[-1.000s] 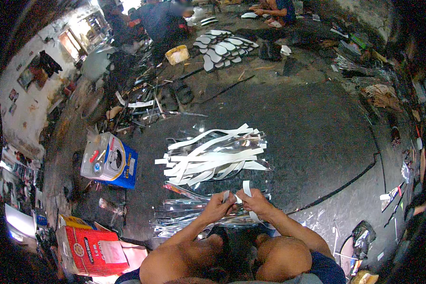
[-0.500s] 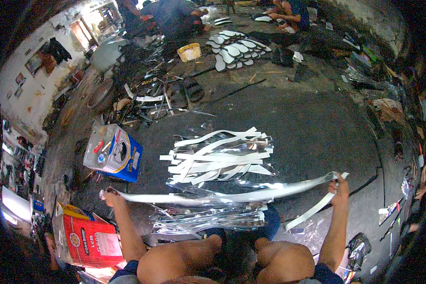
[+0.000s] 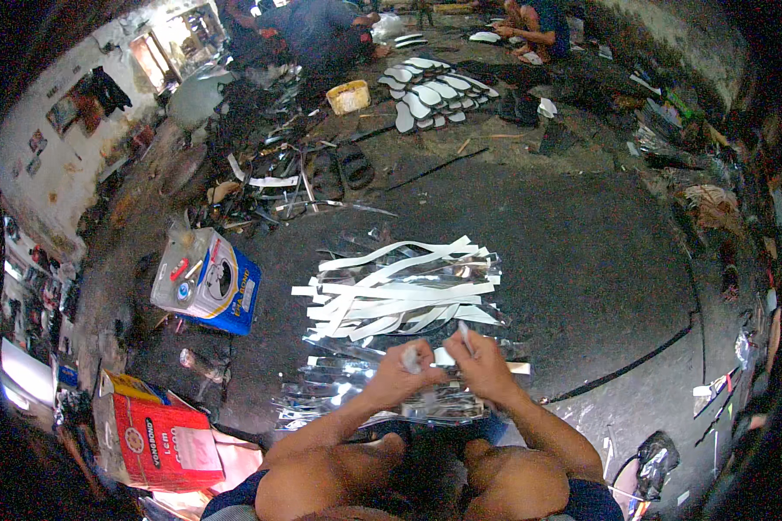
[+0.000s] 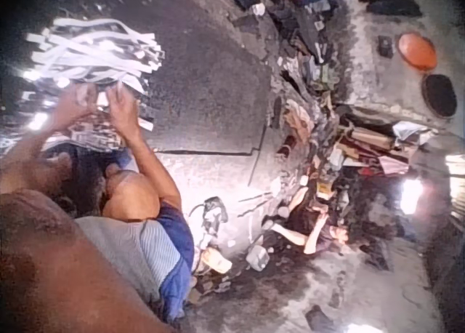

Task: The person sits on the floor and repeatedly peels white backing from long strips of reflective material, stacking the peeled strips. The person also briefly wipes the floor with a cloth near the end.

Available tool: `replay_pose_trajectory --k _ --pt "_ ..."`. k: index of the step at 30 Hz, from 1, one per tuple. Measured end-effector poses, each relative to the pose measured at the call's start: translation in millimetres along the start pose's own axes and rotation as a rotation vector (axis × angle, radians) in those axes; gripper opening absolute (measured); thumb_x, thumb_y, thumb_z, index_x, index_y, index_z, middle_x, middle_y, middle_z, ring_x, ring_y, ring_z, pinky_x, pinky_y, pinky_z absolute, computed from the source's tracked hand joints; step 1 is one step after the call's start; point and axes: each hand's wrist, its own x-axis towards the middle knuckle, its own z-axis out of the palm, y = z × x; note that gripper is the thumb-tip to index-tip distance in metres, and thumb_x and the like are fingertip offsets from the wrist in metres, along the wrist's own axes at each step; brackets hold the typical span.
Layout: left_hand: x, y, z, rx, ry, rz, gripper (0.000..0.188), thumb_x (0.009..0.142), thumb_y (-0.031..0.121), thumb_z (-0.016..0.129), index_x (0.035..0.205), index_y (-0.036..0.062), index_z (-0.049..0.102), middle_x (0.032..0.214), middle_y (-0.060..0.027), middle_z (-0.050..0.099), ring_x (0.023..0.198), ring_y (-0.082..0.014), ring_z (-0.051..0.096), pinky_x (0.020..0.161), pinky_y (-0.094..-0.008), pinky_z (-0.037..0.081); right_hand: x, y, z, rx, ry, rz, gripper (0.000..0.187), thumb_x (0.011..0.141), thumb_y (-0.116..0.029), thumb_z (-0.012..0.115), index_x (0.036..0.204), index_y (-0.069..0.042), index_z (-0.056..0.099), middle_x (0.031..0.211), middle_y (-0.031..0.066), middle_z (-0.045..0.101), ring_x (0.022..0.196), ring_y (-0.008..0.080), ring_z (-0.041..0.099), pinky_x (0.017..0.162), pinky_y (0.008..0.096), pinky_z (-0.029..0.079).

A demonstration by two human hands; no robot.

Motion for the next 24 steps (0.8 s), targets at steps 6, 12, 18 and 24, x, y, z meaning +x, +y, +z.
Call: replay_pose_trajectory --k 6,12,18,24 --pt "0.6 2.7 11.2 0.043 0.05 0.027 0.039 0.075 0.029 0.079 0.07 0.0073 0.046 0.063 0.0023 0.047 0.062 -0.0063 0.041 0.054 -0.0248 0.036 -4.5 -12.4 7.6 0.181 0.003 0.052 0.021 0.094 -0.022 0.054 0.083 -0.004 0.057 0.074 -0.0042 0.054 0.071 0.0041 0.047 0.062 0.0234 0.04" --pt "-3.3 3.3 12.3 -0.054 -0.011 -0.039 0.026 0.089 0.025 0.063 0.076 0.0067 0.05 0.066 0.0012 0.051 0.062 -0.0057 0.047 0.051 -0.0227 0.039 -9.6 -10.4 7.5 0.208 -0.021 -0.052 0.022 0.095 -0.024 0.054 0.082 -0.005 0.054 0.074 -0.0027 0.055 0.068 0.0047 0.049 0.06 0.0232 0.041" --pt "-6.1 1.8 16.4 -0.524 0.014 -0.246 0.019 0.092 0.025 0.047 0.085 0.0085 0.052 0.077 0.0002 0.052 0.072 -0.0085 0.051 0.056 -0.0235 0.047 -11.6 -21.9 15.5 0.324 -0.067 -0.038 0.02 0.089 -0.016 0.064 0.082 -0.005 0.049 0.071 0.0016 0.057 0.062 0.0072 0.058 0.054 0.0209 0.044" --pt "-9.6 2.6 15.5 -0.506 0.055 -0.136 0.018 0.091 0.023 0.046 0.085 0.0074 0.052 0.075 -0.0003 0.052 0.07 -0.0082 0.05 0.054 -0.0222 0.045 -10.8 -32.8 21.7 0.398 0.016 -0.1 0.021 0.088 -0.017 0.065 0.083 -0.005 0.05 0.065 0.0 0.055 0.056 0.0073 0.057 0.048 0.021 0.042"
